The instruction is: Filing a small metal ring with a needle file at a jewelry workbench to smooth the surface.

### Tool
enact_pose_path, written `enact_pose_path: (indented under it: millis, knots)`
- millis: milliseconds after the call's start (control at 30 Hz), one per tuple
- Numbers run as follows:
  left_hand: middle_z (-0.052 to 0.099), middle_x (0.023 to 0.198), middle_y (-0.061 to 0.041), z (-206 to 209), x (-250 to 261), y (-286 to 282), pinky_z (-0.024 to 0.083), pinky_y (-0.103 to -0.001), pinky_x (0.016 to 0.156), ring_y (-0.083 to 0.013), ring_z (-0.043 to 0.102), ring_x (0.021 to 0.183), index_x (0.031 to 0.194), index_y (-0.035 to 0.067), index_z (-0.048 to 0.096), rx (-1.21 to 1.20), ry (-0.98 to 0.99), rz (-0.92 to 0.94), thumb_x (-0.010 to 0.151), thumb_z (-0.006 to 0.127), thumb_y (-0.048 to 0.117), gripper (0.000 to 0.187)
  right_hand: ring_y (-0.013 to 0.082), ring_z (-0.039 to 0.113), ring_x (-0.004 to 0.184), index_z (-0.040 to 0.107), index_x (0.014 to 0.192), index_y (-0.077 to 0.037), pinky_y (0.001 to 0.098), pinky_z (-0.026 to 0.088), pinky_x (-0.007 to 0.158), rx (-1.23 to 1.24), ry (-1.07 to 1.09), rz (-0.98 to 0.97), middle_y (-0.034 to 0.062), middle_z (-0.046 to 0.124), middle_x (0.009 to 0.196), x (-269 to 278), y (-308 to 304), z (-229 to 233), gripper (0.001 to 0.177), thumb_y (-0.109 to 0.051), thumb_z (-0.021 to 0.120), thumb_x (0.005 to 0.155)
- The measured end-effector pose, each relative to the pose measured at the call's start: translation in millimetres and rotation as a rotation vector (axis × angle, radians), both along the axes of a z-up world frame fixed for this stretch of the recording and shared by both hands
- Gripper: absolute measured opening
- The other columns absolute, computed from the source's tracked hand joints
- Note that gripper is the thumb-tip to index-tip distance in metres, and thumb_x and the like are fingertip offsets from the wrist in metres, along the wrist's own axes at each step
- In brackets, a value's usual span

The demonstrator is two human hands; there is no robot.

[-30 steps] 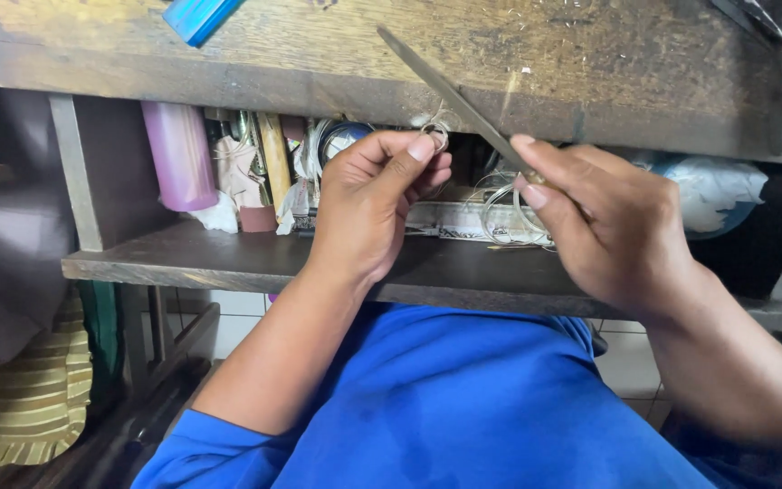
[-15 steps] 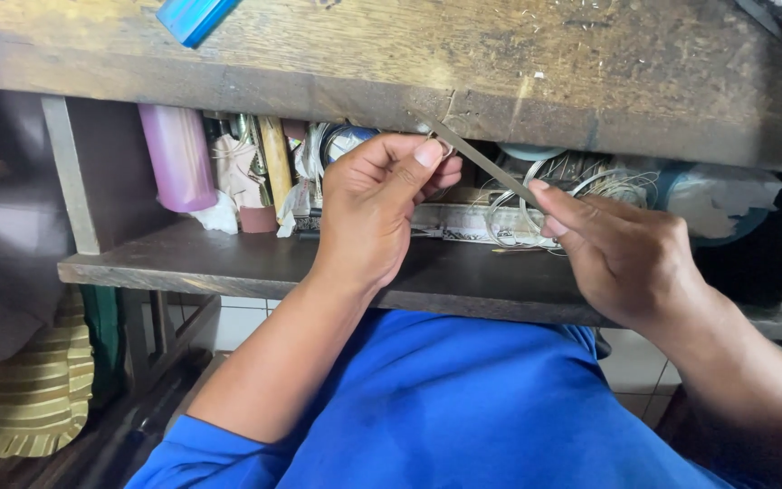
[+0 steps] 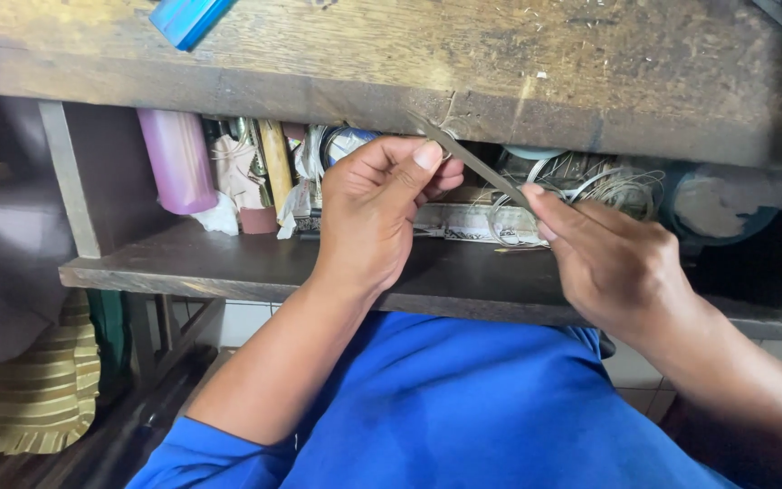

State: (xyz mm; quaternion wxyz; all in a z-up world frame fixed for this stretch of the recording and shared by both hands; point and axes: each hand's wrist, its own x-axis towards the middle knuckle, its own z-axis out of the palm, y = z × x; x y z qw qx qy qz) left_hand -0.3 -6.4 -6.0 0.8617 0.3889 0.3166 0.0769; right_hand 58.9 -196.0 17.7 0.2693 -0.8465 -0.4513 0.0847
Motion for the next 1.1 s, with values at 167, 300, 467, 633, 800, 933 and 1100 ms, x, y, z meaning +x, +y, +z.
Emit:
enact_pose_path:
  millis: [167,300,467,633,800,933,1100]
  knots:
    - [0.063,0.073,-0.012,3,1,-1,0.056,-0.027,0.07,-0.0184,0.064,0.07,0.078,-0.001,0.062,-0.008,0.0,0.028,0.076,0.064,0.011,0.012,0.0168,0.038,0.05,0.054,0.119,0.004,0.029,0.036,0.048,0.089,0.032,0.028,0.0075,0.046,0.064,10,25,2,0.032,0.011,0.059,0.088]
    - [0.062,0.072,-0.012,4,0,1,0.055,-0.027,0.07,-0.0179,0.061,0.069,0.076,0.002,0.06,0.007,-0.018,0.002,0.078,0.062,0.012,0.011,0.016,0.049,0.052,0.055,0.115,0.007,0.0262,0.045,0.049,0.071,0.051,0.019,0.0083,0.053,0.067,1,9,2,0.033,0.013,0.061,0.084]
    - [0.062,0.072,-0.012,3,2,1,0.055,-0.027,0.069,-0.018,0.062,0.07,0.077,0.001,0.06,-0.003,-0.011,0.003,0.077,0.062,0.013,0.011,0.0162,0.047,0.057,0.056,0.115,0.004,0.027,0.042,0.053,0.053,0.04,-0.016,0.0064,0.051,0.07,1,11,-1,0.03,0.011,0.059,0.086]
    - [0.064,0.072,-0.012,5,1,0,0.056,-0.027,0.068,-0.0178,0.063,0.068,0.078,-0.001,0.061,0.009,-0.001,0.024,0.075,0.065,0.013,0.014,0.0194,0.048,0.057,0.053,0.119,0.005,0.0305,0.044,0.058,0.102,0.062,0.046,0.0104,0.054,0.071,10,31,6,0.031,0.009,0.055,0.089]
    - [0.062,0.073,-0.011,3,0,1,0.054,-0.027,0.069,-0.0171,0.061,0.07,0.076,0.002,0.06,-0.004,-0.039,-0.006,0.078,0.062,0.012,0.011,0.0191,0.059,0.067,0.054,0.112,0.009,0.0272,0.05,0.066,0.087,0.095,0.006,0.0128,0.06,0.08,-6,5,8,0.028,0.013,0.054,0.084]
    - [0.062,0.072,-0.012,1,1,1,0.054,-0.027,0.07,-0.0179,0.062,0.07,0.077,0.001,0.06,-0.015,-0.025,-0.005,0.078,0.062,0.011,0.011,0.0156,0.048,0.053,0.056,0.115,0.004,0.0275,0.044,0.05,0.032,0.03,-0.026,0.0052,0.052,0.068,-1,10,1,0.031,0.01,0.058,0.085]
    - [0.062,0.076,-0.012,3,-2,4,0.055,-0.031,0.069,-0.0206,0.063,0.071,0.077,0.0,0.06,-0.074,-0.034,-0.041,0.076,0.063,0.01,0.012,0.0168,0.046,0.055,0.053,0.118,0.003,0.0279,0.04,0.055,0.092,0.146,0.011,0.0087,0.052,0.069,13,42,28,0.031,0.006,0.055,0.088]
